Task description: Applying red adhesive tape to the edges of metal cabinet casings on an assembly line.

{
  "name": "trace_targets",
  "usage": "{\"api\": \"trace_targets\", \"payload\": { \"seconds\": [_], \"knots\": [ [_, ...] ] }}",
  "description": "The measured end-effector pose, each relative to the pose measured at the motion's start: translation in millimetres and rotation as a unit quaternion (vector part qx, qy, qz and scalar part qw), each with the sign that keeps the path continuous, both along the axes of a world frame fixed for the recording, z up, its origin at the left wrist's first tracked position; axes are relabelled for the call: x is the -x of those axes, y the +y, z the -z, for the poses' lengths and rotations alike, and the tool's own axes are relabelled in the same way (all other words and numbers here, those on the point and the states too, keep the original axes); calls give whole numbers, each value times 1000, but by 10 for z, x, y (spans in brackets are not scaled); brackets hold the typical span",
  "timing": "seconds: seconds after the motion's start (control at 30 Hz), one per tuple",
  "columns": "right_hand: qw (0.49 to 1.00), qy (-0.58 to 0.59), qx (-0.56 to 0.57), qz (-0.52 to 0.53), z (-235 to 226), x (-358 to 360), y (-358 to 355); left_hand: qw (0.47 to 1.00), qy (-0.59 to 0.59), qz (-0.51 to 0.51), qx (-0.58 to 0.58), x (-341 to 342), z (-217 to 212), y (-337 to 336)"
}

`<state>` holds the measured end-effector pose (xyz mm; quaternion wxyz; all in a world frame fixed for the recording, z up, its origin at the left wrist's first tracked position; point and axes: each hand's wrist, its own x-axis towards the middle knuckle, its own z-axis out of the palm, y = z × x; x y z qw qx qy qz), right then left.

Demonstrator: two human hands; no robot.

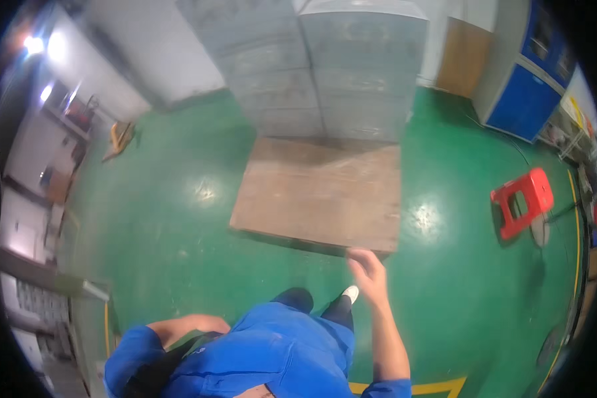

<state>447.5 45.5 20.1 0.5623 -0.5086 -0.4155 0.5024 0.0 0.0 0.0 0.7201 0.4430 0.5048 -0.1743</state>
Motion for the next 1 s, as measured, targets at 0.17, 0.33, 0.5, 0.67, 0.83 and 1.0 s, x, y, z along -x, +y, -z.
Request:
{"api": "trace_targets", "payload": {
  "seconds": [0.17, 0.33, 0.5, 0.67, 0.83, 1.0],
  "knots": [
    [975, 46, 215, -36, 1268, -427, 223, 908, 107, -348, -206, 291, 477, 792],
    [966, -29, 203, -160, 1164, -510, 1827, 908, 103, -284, -290, 350, 458, 1883],
    [972, -114, 73, -192, 428, -465, 4080, 846, 171, -59, -501, 551, -40, 3851],
    [968, -185, -59, -157, -898, -134, 5938, 785, 172, -94, -587, 858, -1146, 5505],
    [962, -162, -195, -99, -2031, 150, 7361, 752, 190, -82, -626, 1044, -2312, 6602],
    [969, -86, -232, 20, -2858, -79, 8335, 742, 174, -123, -635, 1044, -2871, 7487]
  ]
}}
